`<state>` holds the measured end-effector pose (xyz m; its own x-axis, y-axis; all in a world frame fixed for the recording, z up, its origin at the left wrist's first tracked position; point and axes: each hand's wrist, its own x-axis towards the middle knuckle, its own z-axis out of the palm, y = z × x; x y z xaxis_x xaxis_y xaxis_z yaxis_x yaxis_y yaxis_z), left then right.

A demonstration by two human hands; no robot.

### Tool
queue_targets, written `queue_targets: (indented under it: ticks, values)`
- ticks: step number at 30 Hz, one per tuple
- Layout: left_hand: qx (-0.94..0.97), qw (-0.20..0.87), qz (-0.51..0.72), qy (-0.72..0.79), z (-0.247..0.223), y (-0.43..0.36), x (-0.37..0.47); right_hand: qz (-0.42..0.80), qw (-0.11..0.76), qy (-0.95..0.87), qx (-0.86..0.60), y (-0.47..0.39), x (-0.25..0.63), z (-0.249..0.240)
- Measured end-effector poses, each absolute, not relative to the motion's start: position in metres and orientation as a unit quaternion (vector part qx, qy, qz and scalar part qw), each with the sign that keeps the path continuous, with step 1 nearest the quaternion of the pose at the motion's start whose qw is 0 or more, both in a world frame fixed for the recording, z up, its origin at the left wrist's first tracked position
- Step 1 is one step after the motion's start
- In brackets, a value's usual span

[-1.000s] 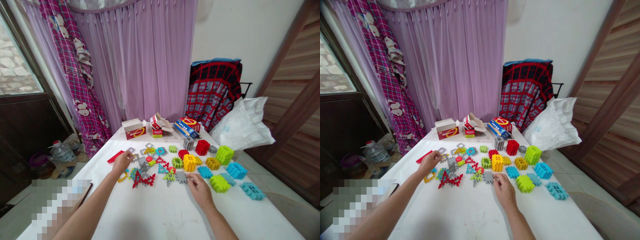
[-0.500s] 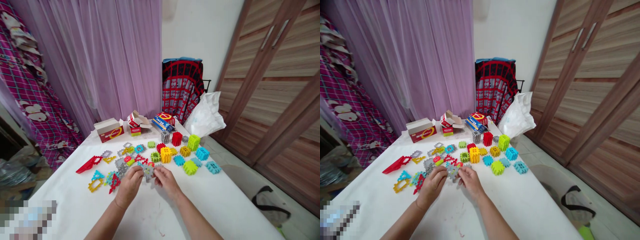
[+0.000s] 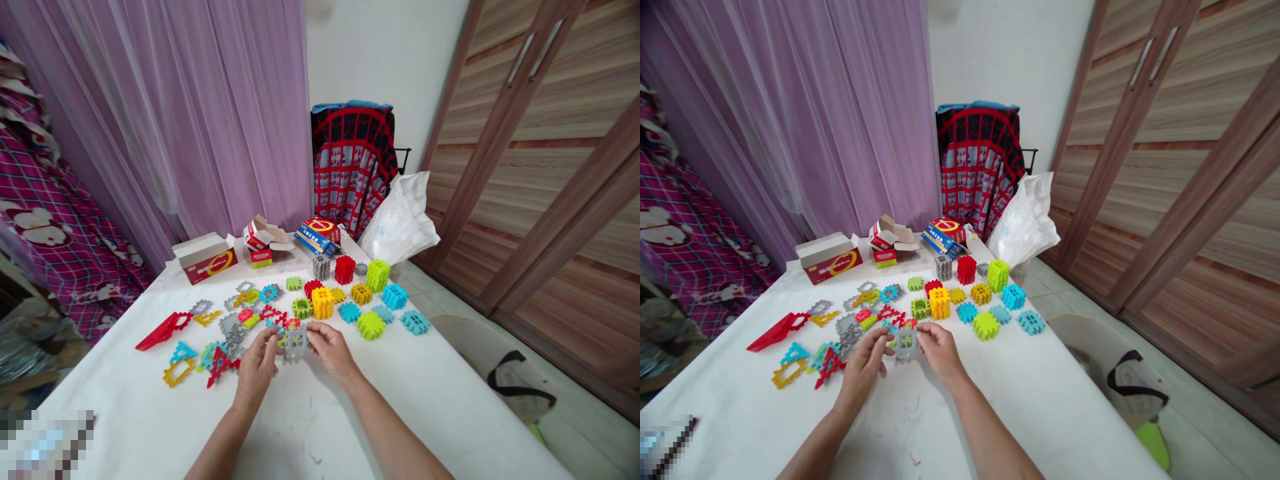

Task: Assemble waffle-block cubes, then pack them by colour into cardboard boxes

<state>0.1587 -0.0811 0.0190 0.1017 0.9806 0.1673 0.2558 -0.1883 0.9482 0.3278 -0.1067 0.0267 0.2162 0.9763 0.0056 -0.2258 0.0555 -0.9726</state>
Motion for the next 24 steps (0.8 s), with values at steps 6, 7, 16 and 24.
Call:
queue_targets:
  ticks: [6,7,16,24]
  values:
    - [0.608,0.48,0.395,0.494,0.037,-0.086,0.161,0.389,0.612,-0.49,-0.485,-0.104,0.332,0.013]
    - [0.613,0.484,0.387,0.49,0.039,-0.087,0.161,0.363,0.608,-0.51,-0.489,-0.104,0.334,0.013]
    - [0.632,0.531,0.295,0.48,0.044,-0.093,0.167,0.152,0.488,-0.684,-0.52,-0.114,0.337,0.026]
    - [0.618,0.493,0.315,0.525,0.045,-0.091,0.165,0.036,0.339,-0.77,-0.539,-0.128,0.335,0.045]
